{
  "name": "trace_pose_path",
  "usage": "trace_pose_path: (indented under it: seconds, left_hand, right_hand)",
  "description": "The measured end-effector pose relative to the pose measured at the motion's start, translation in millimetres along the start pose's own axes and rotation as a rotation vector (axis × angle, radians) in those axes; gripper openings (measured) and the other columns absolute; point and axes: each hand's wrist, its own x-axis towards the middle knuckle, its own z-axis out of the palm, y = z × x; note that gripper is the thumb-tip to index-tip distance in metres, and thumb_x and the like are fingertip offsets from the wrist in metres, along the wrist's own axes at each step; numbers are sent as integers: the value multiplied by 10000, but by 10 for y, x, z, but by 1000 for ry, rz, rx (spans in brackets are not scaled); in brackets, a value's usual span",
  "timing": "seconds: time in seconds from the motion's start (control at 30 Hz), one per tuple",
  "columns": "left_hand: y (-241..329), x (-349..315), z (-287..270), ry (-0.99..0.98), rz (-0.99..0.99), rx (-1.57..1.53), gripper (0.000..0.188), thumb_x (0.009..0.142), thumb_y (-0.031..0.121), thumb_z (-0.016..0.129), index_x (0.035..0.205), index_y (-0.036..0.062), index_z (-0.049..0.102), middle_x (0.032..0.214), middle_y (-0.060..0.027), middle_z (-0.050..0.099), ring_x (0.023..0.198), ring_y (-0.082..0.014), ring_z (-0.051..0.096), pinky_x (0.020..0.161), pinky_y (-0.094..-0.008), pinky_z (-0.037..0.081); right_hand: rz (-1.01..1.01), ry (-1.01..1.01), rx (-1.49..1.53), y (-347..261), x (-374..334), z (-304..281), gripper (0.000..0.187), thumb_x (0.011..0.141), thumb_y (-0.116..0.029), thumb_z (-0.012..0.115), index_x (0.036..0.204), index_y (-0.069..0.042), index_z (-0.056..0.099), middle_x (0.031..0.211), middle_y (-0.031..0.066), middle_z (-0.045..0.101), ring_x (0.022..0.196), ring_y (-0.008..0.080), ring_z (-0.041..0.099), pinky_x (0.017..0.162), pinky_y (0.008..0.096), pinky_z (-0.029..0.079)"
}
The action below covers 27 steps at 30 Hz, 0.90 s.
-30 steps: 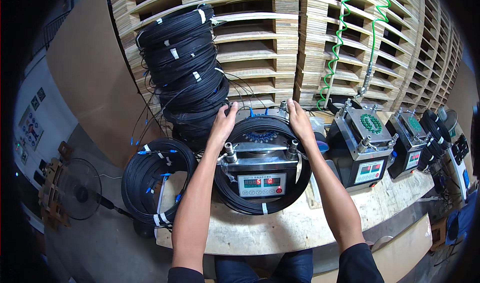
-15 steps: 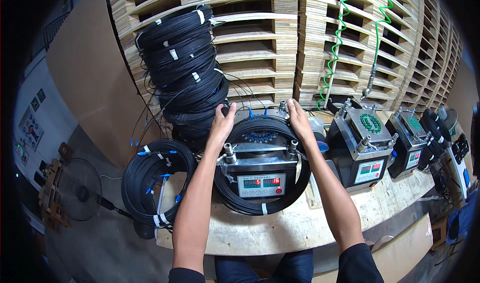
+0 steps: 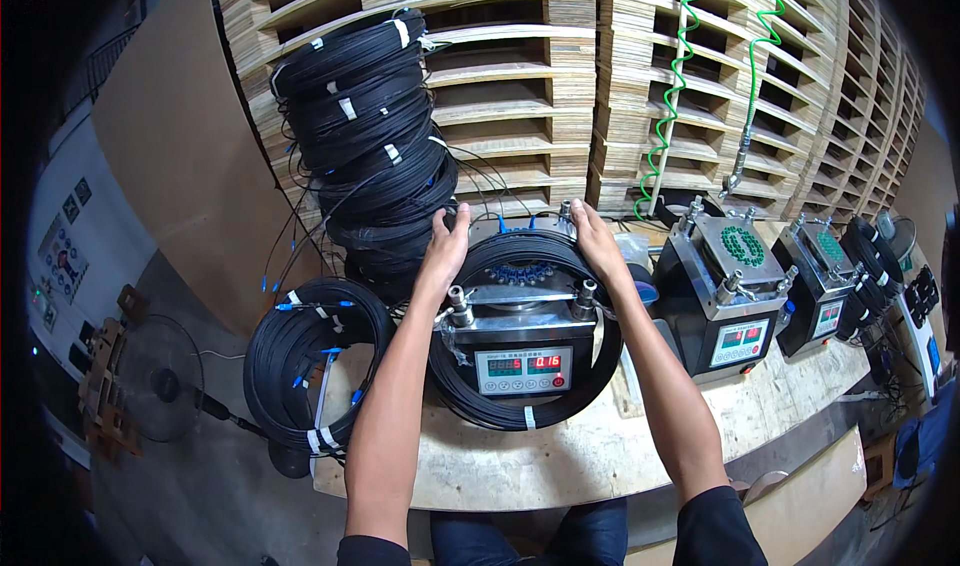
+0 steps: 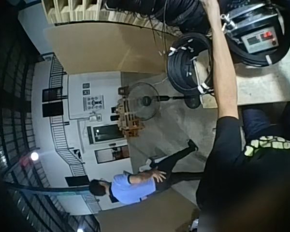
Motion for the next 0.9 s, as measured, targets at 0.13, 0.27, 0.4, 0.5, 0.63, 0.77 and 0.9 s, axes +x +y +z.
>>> trace_pose_path:
  seconds: [0.13,0.27,0.4,0.5,0.63,0.77,0.9]
  left_hand:
    - [30,-57,-36,24,6,-38,944,929,731,428,1582,82,220,1520,-324,377,1422,-449,372,1162,-470,314]
    - [-32,22,-42,-14,4,-31,944,926,734,433,1581,85,228,1526,-309,379,1433,-440,359,1166,-465,310]
    - [-117,103,10,-9,22,-94,928,932,736,419,1565,73,274,1511,-302,407,1423,-431,380,1160,-457,313]
    - [-138,131,0,-37,16,-129,909,941,733,398,1542,56,324,1487,-303,438,1412,-423,397,1154,-451,317]
    - [-161,174,-47,-87,42,-67,921,941,740,385,1534,38,331,1476,-308,447,1410,-423,397,1151,-454,318]
    - [53,-71,8,25,-5,-42,958,934,751,385,1568,46,245,1519,-310,389,1432,-432,364,1164,-459,306]
    - [-14,-2,-19,3,-10,-57,974,931,755,388,1583,56,196,1539,-310,358,1444,-436,343,1173,-464,295]
  right_hand:
    - [-13,46,103,-107,-70,-3,651,1060,-520,390,1351,45,532,1288,244,629,1242,324,580,1049,375,417]
    - [-26,106,66,-195,-113,-5,624,1055,-480,420,1377,46,515,1301,280,612,1262,370,575,1057,395,426]
    - [33,45,66,-179,-85,-54,603,1054,-493,408,1343,15,559,1248,285,636,1223,402,593,1036,414,439]
    - [62,68,-67,-220,-101,-58,630,1056,-514,403,1236,57,600,1154,266,675,1130,351,637,963,409,464]
    - [62,4,-42,-190,-83,-23,630,1059,-510,392,1256,55,591,1154,251,681,1132,335,633,974,394,458]
    - [-11,22,103,-112,-80,-58,618,1068,-490,397,1303,55,568,1171,221,678,1132,284,623,987,363,450]
    - [-69,60,126,-103,-68,-24,583,1066,-459,404,1285,51,582,1194,260,665,1161,343,632,983,392,466]
